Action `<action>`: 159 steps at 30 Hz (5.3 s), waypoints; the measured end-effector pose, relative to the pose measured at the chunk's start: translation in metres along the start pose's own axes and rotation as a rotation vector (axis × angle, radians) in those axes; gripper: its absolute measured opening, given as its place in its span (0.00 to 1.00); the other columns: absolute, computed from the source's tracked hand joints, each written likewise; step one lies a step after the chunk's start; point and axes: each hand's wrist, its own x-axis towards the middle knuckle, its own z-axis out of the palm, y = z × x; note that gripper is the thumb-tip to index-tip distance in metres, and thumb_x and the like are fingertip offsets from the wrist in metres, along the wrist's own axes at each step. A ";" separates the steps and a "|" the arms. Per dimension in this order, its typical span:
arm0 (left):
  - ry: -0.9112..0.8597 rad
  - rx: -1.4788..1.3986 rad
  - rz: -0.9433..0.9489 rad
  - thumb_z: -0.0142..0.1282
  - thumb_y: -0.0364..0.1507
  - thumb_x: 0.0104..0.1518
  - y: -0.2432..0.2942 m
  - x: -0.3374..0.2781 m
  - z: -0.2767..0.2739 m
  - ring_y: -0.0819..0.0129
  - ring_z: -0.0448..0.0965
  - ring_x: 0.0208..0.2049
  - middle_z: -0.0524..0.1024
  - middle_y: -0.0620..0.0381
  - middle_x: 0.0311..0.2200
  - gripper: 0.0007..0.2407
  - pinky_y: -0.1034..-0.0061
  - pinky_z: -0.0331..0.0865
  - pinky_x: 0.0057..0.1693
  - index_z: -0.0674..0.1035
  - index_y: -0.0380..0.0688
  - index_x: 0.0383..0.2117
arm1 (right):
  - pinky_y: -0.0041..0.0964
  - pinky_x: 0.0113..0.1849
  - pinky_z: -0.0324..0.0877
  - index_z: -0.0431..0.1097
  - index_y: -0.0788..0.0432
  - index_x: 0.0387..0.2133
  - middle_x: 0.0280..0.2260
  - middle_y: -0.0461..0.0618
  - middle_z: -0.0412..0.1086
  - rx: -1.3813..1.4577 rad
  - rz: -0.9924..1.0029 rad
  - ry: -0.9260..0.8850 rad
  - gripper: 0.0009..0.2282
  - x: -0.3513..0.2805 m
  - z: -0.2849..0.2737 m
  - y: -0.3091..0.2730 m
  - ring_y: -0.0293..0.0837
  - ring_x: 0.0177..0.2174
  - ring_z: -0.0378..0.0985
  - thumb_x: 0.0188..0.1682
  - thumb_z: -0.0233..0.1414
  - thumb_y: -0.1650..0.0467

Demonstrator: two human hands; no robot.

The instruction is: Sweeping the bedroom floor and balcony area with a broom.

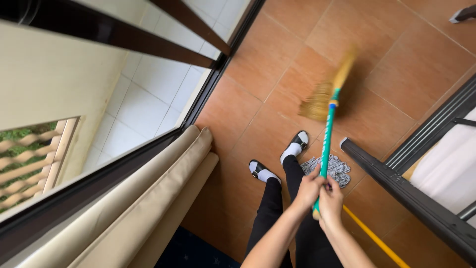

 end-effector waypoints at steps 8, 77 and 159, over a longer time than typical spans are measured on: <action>0.322 0.224 0.291 0.51 0.26 0.59 0.095 0.165 -0.034 0.69 0.78 0.32 0.82 0.52 0.31 0.17 0.74 0.73 0.40 0.79 0.31 0.53 | 0.29 0.40 0.73 0.70 0.65 0.53 0.44 0.51 0.76 0.281 0.021 -0.267 0.14 0.175 0.126 -0.055 0.38 0.41 0.78 0.53 0.53 0.75; 0.133 -0.384 -0.083 0.43 0.26 0.58 0.245 0.319 0.086 0.62 0.76 0.47 0.75 0.54 0.46 0.24 0.66 0.73 0.53 0.65 0.58 0.63 | 0.50 0.46 0.73 0.69 0.61 0.55 0.44 0.69 0.73 -0.646 -0.160 -0.385 0.21 0.338 0.150 -0.283 0.62 0.46 0.77 0.46 0.54 0.73; 0.490 -0.473 0.163 0.44 0.30 0.58 0.177 -0.216 -0.294 0.74 0.72 0.39 0.65 0.60 0.51 0.35 0.82 0.66 0.40 0.42 0.61 0.74 | 0.33 0.12 0.54 0.51 0.46 0.69 0.18 0.42 0.64 -0.595 0.375 -0.877 0.27 -0.229 0.325 -0.056 0.34 0.11 0.58 0.54 0.45 0.73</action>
